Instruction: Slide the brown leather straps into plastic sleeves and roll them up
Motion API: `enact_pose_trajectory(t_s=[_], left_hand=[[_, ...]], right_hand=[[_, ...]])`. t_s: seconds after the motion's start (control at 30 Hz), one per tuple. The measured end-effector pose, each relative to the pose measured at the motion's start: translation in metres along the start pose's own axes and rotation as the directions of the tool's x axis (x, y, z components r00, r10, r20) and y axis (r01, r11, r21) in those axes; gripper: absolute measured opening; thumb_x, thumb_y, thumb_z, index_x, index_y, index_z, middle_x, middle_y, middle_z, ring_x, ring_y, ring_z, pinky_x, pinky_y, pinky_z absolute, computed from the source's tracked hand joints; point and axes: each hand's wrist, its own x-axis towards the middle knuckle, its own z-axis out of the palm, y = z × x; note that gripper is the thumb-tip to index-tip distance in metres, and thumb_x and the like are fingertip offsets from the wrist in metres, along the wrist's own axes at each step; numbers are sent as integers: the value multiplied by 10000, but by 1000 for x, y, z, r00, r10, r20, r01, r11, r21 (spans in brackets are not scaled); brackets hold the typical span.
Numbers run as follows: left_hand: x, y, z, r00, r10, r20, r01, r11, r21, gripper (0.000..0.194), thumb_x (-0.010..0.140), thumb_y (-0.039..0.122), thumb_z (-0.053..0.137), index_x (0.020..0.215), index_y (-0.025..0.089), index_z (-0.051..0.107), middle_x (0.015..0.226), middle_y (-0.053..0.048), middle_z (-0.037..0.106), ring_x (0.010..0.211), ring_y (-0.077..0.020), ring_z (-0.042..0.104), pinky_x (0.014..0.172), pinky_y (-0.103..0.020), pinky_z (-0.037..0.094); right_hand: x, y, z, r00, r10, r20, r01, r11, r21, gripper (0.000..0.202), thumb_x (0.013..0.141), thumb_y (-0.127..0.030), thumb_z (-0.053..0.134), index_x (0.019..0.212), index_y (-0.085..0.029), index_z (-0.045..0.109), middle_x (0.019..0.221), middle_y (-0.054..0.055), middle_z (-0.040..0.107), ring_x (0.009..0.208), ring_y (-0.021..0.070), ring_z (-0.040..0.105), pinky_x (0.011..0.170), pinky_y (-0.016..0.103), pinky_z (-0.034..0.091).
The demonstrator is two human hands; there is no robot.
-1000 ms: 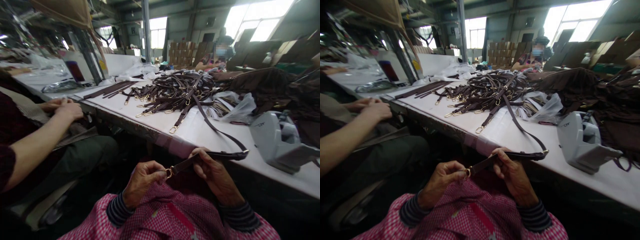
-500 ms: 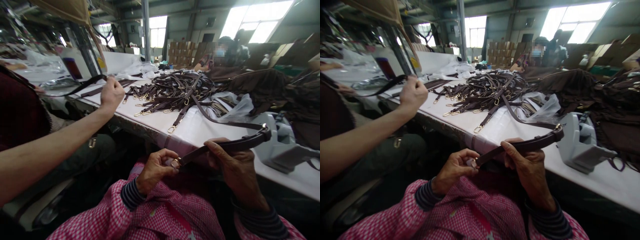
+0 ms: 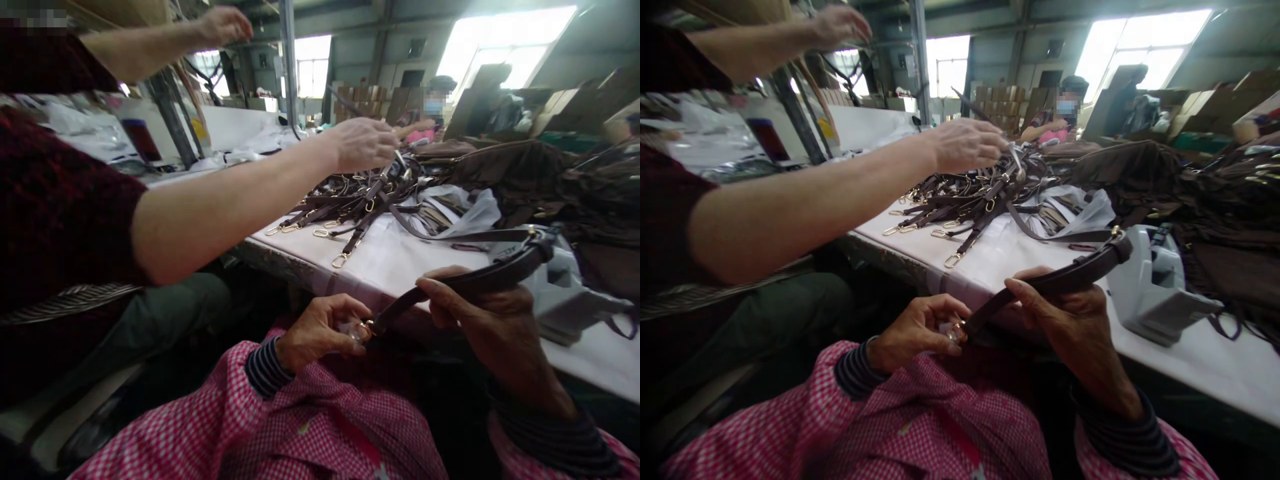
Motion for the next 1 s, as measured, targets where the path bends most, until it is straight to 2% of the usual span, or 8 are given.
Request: enact_pose_trajectory(t_s=[0.13, 0.3, 0.47, 0.53, 0.63, 0.77, 0.9, 1.0], left_hand=[[3, 0, 3, 1000, 1, 31, -3, 999, 41, 525, 587, 129, 933, 1068, 126, 724, 814, -26, 728, 664, -112, 633, 595, -214, 532], [1, 5, 5, 996, 49, 72, -49, 999, 3, 470, 618, 82, 908, 1044, 134, 717, 848, -23, 722, 750, -113, 647, 653, -200, 542], [-1, 9, 4, 991, 26, 132, -18, 998, -60, 579, 601, 57, 904, 1126, 155, 682, 1051, -65, 730, 851, -158, 712, 760, -261, 579], [0, 8, 5, 993, 12, 114, -5, 998, -63, 602, 573, 49, 912, 1118, 157, 680, 1034, -56, 725, 818, -160, 720, 731, -257, 576], [3, 6, 8, 998, 57, 12, -55, 994, -94, 498, 570, 71, 928, 1002, 141, 691, 868, -7, 696, 762, -139, 698, 731, -255, 576], [4, 1, 6, 996, 34, -86, -39, 998, -54, 424, 636, 182, 939, 970, 149, 680, 804, -13, 718, 683, -150, 694, 603, -229, 527], [6, 0, -5, 996, 10, -94, -4, 998, 70, 359, 713, 273, 923, 972, 138, 715, 774, -23, 745, 582, -76, 597, 534, -169, 414], [10, 2, -10, 997, 14, -79, -3, 990, 144, 326, 775, 373, 881, 925, 125, 733, 764, -52, 765, 596, -84, 590, 540, -174, 385]], right_hand=[[-4, -1, 4, 999, -16, 39, 17, 1000, -21, 254, 804, -449, 833, 792, -202, 776, 491, -31, 561, 434, 103, 486, 388, 194, 357], [-4, 4, 1, 992, -91, -92, 86, 995, -60, 213, 852, -413, 808, 793, -213, 765, 511, -37, 562, 462, 96, 478, 419, 196, 355], [-1, 6, -3, 991, -82, -103, 75, 995, -73, 208, 857, -414, 806, 790, -221, 768, 507, -39, 562, 457, 96, 473, 415, 201, 339], [0, 7, -3, 989, -93, -117, 84, 994, -74, 219, 852, -407, 811, 758, -216, 760, 501, -36, 563, 457, 98, 479, 420, 202, 348], [1, 8, 0, 988, -86, -129, 83, 996, -31, 220, 844, -399, 815, 756, -204, 761, 491, -38, 553, 445, 93, 474, 412, 197, 348], [-1, 9, 6, 998, -41, -54, 47, 993, 112, 244, 843, -416, 814, 797, -182, 761, 490, -47, 535, 435, 85, 461, 411, 191, 360], [-2, 10, 9, 999, 6, 49, -17, 971, 240, 294, 860, -451, 795, 814, -165, 746, 504, -45, 540, 444, 78, 450, 415, 188, 338], [-2, 9, 9, 996, 45, 72, -64, 958, 280, 302, 853, -455, 801, 814, -163, 738, 507, -45, 542, 441, 76, 440, 414, 189, 323]])
